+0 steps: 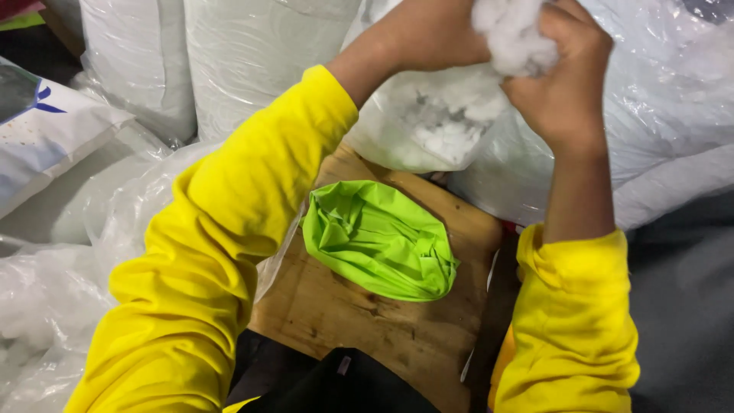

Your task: Preparing a green pillowcase by lint-rolling the fabric and then stuffing it with white fiberfill material.

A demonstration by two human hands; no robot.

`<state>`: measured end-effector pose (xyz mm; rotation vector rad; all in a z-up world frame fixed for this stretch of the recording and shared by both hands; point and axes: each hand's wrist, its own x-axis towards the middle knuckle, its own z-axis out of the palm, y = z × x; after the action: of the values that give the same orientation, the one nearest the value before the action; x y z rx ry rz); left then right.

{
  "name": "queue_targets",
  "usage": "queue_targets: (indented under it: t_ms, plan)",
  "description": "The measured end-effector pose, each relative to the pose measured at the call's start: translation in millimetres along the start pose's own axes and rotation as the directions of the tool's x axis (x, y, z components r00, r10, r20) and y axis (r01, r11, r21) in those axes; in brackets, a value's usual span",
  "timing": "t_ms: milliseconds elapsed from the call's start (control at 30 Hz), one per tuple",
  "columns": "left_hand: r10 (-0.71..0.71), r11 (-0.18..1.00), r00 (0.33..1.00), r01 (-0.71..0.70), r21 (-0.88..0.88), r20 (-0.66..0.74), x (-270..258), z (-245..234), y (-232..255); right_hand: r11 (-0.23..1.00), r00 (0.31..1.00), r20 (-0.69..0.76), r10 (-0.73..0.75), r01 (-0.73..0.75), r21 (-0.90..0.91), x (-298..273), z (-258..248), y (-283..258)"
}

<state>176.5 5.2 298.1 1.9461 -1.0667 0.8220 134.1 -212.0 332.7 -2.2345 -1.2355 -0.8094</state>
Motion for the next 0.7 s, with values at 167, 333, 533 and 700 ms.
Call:
queue_targets:
  t_ms: [167,333,533,700]
  plan:
    - [0.067,0.858,0.982,-0.148,-0.492,-0.179,-31,-16,135,0.983,0.985,0.008,0.171,-0.170,-0.067,-54,-49,-117]
    - [-0.137,0.764,0.990,0.080,-0.640,-0.040,-144,55,151,0.965,0.965,-0.001,0.263,-0.263,0.003,-151,-4,-146]
    - [-0.411,0.730,0.904,0.403,-0.552,0.118,-259,133,94,0.863,0.864,0.124,0.489,-0.499,0.077,-249,111,-103]
    - [-0.489,0.870,0.800,0.474,0.131,0.347,-319,163,60,0.877,0.791,0.412,0.453,-0.478,-0.047,-297,180,-74]
